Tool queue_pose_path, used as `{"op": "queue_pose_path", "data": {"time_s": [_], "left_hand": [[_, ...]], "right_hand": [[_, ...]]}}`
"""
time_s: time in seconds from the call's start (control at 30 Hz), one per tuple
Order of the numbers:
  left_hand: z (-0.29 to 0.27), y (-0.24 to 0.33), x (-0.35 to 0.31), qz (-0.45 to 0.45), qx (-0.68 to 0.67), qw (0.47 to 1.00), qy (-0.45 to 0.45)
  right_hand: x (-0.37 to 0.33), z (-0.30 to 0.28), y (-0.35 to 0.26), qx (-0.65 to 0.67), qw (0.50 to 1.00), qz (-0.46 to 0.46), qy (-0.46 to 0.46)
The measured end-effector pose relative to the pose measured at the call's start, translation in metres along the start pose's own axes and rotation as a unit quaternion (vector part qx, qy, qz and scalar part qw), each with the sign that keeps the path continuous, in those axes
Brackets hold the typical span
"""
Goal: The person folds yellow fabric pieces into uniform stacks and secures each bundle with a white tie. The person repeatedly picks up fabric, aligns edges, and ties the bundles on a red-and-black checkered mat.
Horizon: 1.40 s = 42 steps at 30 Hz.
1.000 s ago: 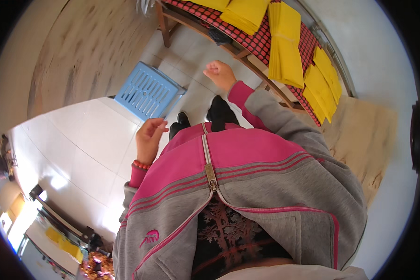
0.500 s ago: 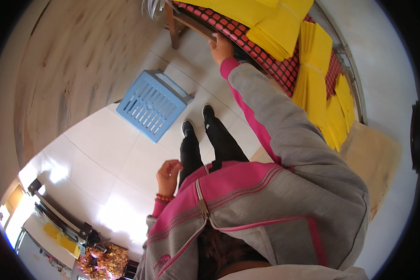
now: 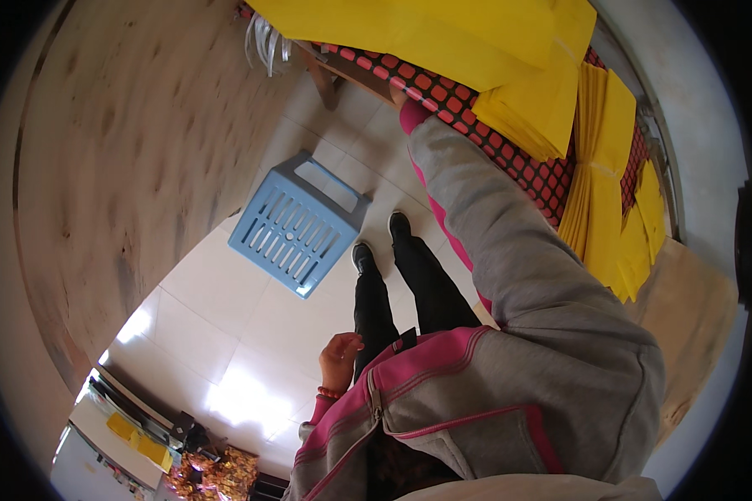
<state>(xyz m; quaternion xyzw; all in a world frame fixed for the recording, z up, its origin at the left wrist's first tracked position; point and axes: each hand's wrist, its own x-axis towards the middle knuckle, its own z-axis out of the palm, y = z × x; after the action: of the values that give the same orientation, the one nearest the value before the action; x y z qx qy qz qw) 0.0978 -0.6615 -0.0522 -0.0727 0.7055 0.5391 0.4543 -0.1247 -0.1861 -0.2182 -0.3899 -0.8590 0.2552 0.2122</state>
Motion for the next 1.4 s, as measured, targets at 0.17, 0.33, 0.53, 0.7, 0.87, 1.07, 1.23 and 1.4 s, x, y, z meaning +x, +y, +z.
{"op": "queue_pose_path", "data": {"time_s": [0.17,0.33,0.53,0.7,0.87,1.07,1.23,1.4], "left_hand": [[0.002,0.017,0.005,-0.001,0.01,1.0,-0.01],[0.004,0.045,0.013,0.045,-0.012,0.999,0.0],[-0.006,0.112,0.015,-0.042,-0.11,0.993,-0.009],[-0.001,0.167,-0.002,-0.027,-0.116,0.984,-0.132],[0.019,0.211,-0.024,0.073,-0.093,0.975,-0.189],[0.034,0.269,-0.06,0.162,-0.014,0.951,-0.264],[0.071,0.319,-0.099,0.165,0.037,0.918,-0.358],[0.123,0.378,-0.136,0.13,0.133,0.9,-0.393]], "right_hand": [[-0.03,-0.025,-0.021,-0.041,0.998,-0.047,0.026],[-0.106,-0.092,-0.06,-0.035,0.972,-0.232,0.006],[-0.22,-0.199,-0.138,0.049,0.911,-0.365,-0.185],[-0.252,-0.292,-0.173,0.033,0.895,-0.419,-0.148],[-0.261,-0.361,-0.193,-0.042,0.893,-0.437,-0.105],[-0.261,-0.447,-0.206,0.034,0.938,-0.34,0.059],[-0.265,-0.52,-0.199,0.271,0.942,-0.152,-0.129],[-0.255,-0.57,-0.195,0.5,0.851,-0.033,-0.157]]}}
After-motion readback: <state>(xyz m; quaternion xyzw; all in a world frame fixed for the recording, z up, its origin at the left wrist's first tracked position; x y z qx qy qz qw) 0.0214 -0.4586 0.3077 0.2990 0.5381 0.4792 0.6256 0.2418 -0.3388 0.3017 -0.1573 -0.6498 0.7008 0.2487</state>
